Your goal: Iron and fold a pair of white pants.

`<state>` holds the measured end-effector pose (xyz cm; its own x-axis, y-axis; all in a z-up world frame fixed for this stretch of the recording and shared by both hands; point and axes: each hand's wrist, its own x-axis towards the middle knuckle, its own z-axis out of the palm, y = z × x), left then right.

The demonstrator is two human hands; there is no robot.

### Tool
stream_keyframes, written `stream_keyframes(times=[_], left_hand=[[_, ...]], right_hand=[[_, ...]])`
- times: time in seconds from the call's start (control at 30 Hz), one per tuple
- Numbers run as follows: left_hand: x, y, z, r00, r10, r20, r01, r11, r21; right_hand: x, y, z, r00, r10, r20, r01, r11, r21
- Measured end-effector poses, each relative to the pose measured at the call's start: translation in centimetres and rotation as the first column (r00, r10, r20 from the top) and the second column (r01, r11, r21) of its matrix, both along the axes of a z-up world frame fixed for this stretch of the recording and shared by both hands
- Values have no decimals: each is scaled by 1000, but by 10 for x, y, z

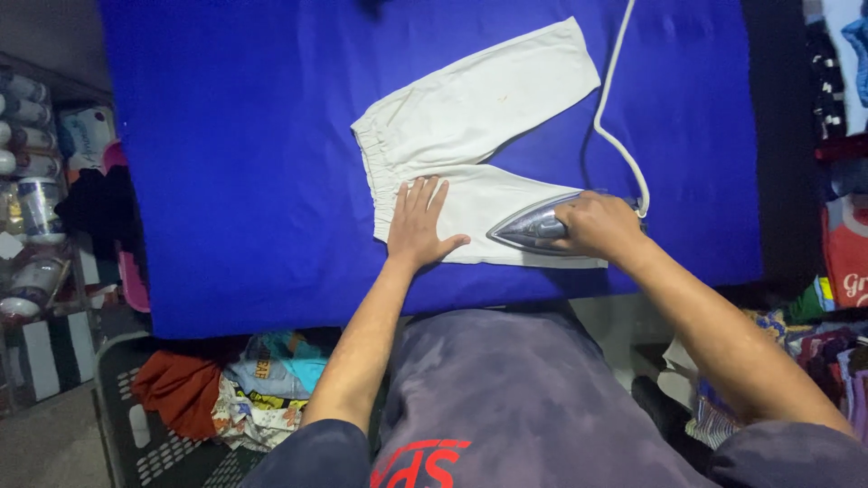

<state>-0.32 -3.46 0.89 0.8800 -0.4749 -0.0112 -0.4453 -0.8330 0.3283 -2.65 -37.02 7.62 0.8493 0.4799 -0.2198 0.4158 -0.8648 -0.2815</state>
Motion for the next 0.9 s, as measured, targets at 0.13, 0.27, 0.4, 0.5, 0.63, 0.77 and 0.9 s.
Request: stream_keyframes(times=[0.13,0.27,0.4,0.5,0.63,0.77,0.9], left_hand=[[1,1,-3,1000,-7,-18,7,1000,6],[-1,2,0,999,0,-51,0,1000,-6],[-1,2,-1,999,-14,-43,15,1000,11],[-2,1,-1,1000,-21,-21,21,1000,-6],[-1,2,0,1000,-20,-11,20,1000,-7],[0,-1,0,1000,-31,3,31,999,7],[0,0,1,999,-1,-34,0,1000,-29]], right_hand=[[-2,-4,-4,994,-101,53,105,990,-90],[0,-17,5,960,-272,65,280,930,-238],[6,-43,-3,915,-372,154,398,893,-209],[10,-56,-6,852,-496,166,523,824,-219],[10,-40,13,844,-511,161,533,831,-156],[8,1,10,927,-351,128,361,930,-65],[18,45,9,947,-307,98,317,941,-116]])
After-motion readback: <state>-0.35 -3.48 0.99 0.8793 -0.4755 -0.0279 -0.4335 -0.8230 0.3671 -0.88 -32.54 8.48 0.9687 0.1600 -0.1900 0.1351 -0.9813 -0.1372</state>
